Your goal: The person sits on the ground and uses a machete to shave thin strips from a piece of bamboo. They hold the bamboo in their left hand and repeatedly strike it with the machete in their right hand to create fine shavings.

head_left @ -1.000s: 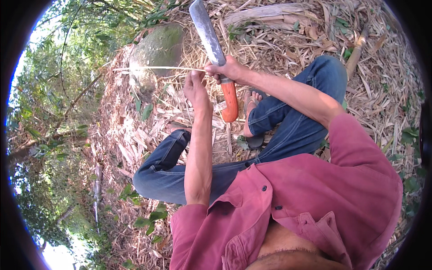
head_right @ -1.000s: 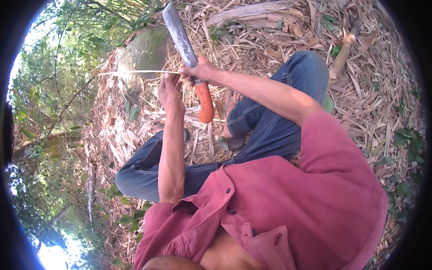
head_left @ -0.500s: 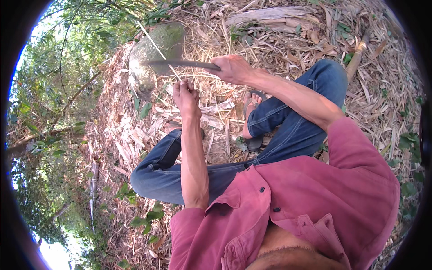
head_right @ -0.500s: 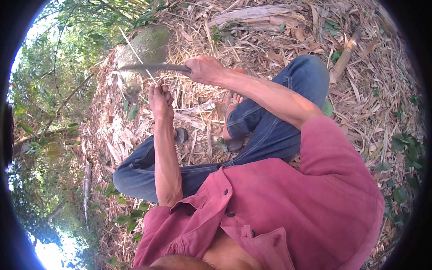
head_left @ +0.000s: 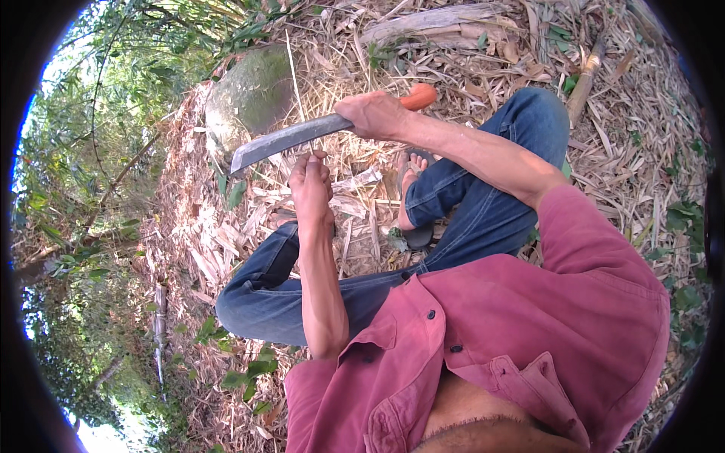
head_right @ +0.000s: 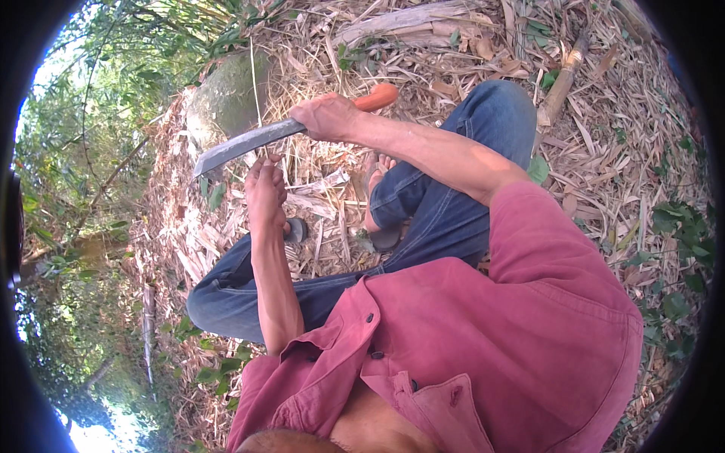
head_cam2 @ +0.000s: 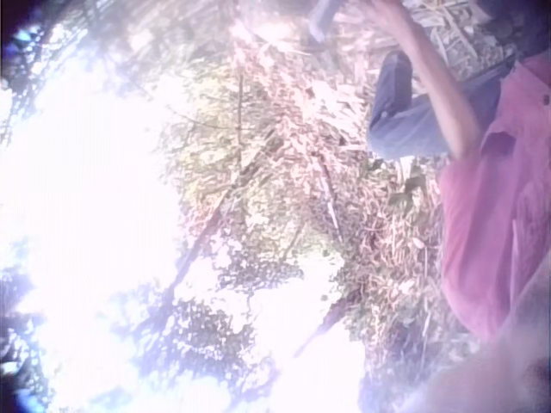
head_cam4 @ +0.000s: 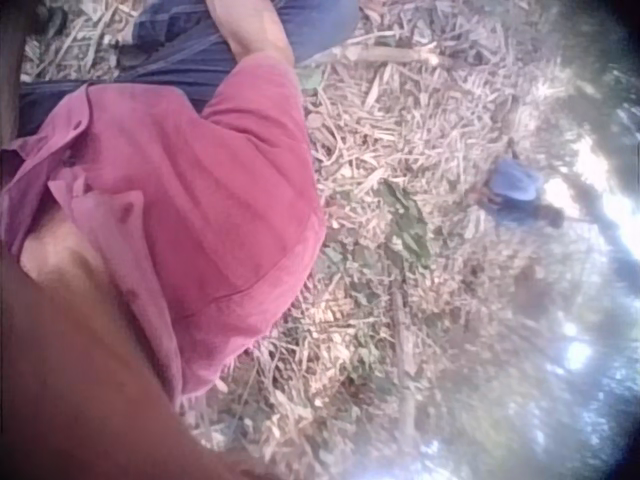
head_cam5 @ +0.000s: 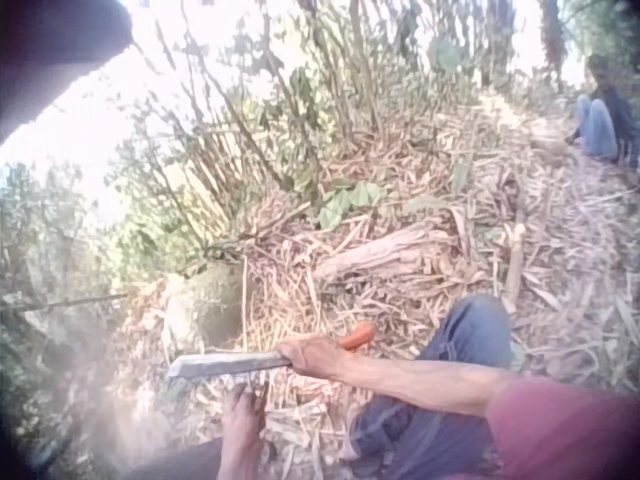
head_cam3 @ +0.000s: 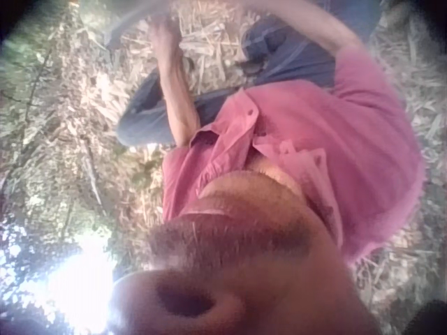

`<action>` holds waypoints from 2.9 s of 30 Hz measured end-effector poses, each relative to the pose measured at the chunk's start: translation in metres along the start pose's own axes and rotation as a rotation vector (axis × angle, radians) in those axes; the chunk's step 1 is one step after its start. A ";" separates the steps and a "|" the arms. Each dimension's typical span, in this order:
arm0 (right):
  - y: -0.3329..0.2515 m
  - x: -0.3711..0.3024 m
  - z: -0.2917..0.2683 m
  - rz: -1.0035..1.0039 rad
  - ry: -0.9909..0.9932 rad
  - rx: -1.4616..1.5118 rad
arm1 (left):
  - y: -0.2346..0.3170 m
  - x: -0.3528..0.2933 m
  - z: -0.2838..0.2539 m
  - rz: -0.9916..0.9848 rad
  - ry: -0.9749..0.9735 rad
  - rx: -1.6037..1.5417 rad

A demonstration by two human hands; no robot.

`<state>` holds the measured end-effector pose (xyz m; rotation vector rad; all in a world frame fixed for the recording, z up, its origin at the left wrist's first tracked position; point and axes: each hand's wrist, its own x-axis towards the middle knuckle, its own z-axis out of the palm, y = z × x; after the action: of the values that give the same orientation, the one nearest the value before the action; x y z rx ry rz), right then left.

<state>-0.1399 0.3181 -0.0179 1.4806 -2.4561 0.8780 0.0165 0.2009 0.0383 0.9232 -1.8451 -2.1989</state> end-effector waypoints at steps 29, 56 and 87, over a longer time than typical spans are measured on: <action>0.056 0.022 -0.029 0.289 -0.104 -0.193 | -0.011 -0.091 -0.057 0.059 -0.086 0.225; 0.009 0.006 -0.013 0.129 -0.128 -0.028 | -0.018 -0.052 -0.078 -0.173 0.005 -0.110; 0.028 0.007 0.006 0.183 -0.188 -0.129 | -0.013 -0.087 -0.052 -0.293 -0.021 -0.248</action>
<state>-0.1658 0.3190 -0.0314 1.3695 -2.7610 0.6192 0.1172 0.1998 0.0549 1.1835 -1.4752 -2.5407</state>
